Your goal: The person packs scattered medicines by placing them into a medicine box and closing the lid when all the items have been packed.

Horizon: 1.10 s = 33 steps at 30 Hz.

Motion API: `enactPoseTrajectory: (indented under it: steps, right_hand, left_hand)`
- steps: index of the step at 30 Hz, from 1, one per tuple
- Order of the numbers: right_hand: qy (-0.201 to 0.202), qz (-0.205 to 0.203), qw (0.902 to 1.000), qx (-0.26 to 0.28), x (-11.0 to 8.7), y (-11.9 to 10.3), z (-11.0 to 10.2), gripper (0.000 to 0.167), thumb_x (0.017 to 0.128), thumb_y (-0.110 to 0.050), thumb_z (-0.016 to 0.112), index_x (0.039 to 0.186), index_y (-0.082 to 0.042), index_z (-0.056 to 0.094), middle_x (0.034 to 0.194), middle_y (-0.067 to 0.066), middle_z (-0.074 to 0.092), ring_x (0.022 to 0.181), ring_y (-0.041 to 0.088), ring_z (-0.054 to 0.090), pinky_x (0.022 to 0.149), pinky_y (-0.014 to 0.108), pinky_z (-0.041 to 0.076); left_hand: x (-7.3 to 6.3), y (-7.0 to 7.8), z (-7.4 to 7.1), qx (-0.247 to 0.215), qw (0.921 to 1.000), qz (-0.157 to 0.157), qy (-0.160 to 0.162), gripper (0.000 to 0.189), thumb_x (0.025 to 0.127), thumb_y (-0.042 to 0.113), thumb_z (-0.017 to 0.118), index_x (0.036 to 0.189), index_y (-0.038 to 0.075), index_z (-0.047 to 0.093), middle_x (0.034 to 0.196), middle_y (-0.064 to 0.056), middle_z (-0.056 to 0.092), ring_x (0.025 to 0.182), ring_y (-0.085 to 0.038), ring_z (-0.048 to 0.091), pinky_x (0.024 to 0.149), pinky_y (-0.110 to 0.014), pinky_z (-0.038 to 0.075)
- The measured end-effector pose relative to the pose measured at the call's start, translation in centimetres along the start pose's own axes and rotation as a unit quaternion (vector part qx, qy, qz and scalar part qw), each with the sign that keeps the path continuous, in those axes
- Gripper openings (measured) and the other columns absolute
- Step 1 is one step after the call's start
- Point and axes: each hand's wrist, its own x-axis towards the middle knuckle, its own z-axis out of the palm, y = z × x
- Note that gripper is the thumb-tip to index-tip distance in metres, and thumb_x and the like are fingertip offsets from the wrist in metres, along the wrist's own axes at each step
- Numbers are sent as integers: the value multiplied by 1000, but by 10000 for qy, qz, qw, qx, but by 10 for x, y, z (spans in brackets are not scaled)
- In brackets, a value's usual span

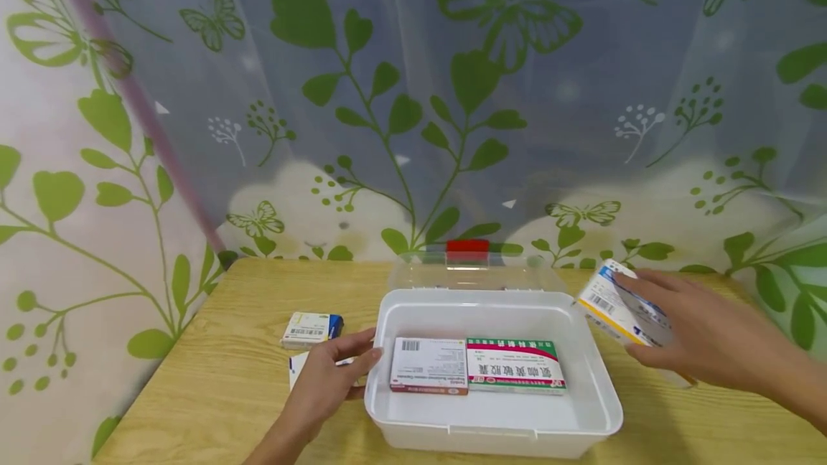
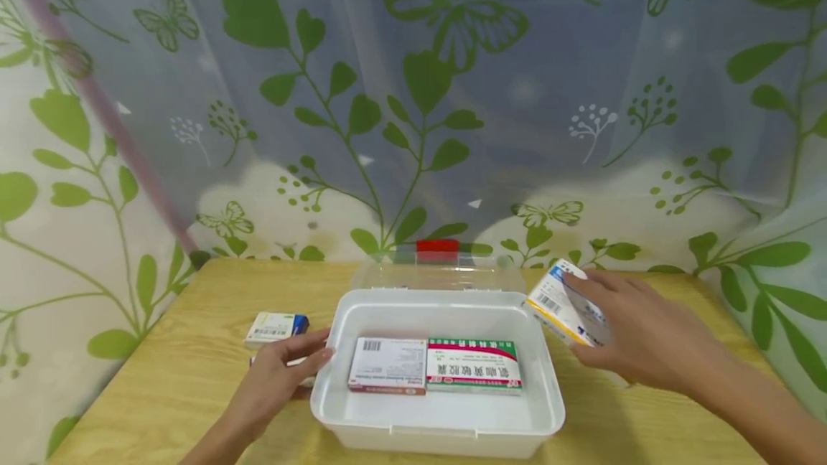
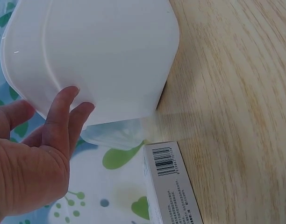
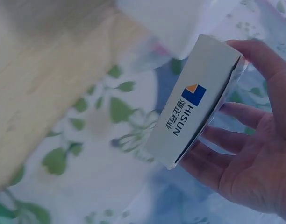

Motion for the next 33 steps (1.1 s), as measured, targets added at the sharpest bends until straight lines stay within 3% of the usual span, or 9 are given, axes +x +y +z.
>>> enactPoseTrajectory:
  steps: [5,11,15,18,23,27,33]
  right_hand:
    - [-47,-330,9994,62,21,-31,-13,81,74,-52,75,141,-14,48,134,17,49,101,36,57,58,33,44]
    - [-314,-1108,9927,349,45,-71,-15,78,76,-49,74,143,-21,46,140,12,46,115,40,51,67,42,52]
    - [-863,-1896,9759,650,63,-94,-11,78,77,-44,75,145,-23,43,145,7,41,122,31,46,69,39,52]
    - [-1309,-2308,9600,895,77,-107,-4,77,79,-41,75,146,-25,41,147,4,39,125,27,43,82,46,50]
    - [-1849,-2454,9442,1188,94,-121,10,73,80,-40,74,144,-25,43,144,-1,42,126,22,42,94,48,44]
    - [-2193,-2494,9332,1370,104,-131,21,72,77,-38,76,142,-26,47,136,-9,46,119,14,45,97,41,42]
    - [-2972,-2433,9080,1675,111,-145,33,74,74,-36,79,140,-26,48,134,-14,47,114,5,45,100,31,40]
  left_hand:
    - [0,1,-1,-14,10000,-57,-6,47,90,19,68,131,0,56,121,-18,59,93,-25,65,69,-39,58]
    - [1,2,-1,-52,10000,1,-84,47,91,18,68,132,-1,55,122,-21,58,94,-26,65,70,-41,58]
    - [-1,1,-1,-112,9999,-16,-69,47,91,17,68,132,-2,55,122,-21,59,94,-27,65,70,-41,58]
    - [-1,0,-1,-190,9998,50,-103,47,91,17,67,131,-3,55,122,-22,58,95,-28,65,70,-41,58]
    - [0,-2,0,-245,9992,161,-258,47,92,17,66,132,-5,53,123,-24,57,96,-30,64,72,-43,57]
    - [0,-3,0,-202,9993,162,-284,48,92,19,66,132,-5,53,124,-24,56,97,-30,64,72,-42,58]
    - [-1,-3,-3,-211,9994,185,-215,48,92,18,66,132,-5,53,125,-24,56,98,-31,64,72,-42,58]
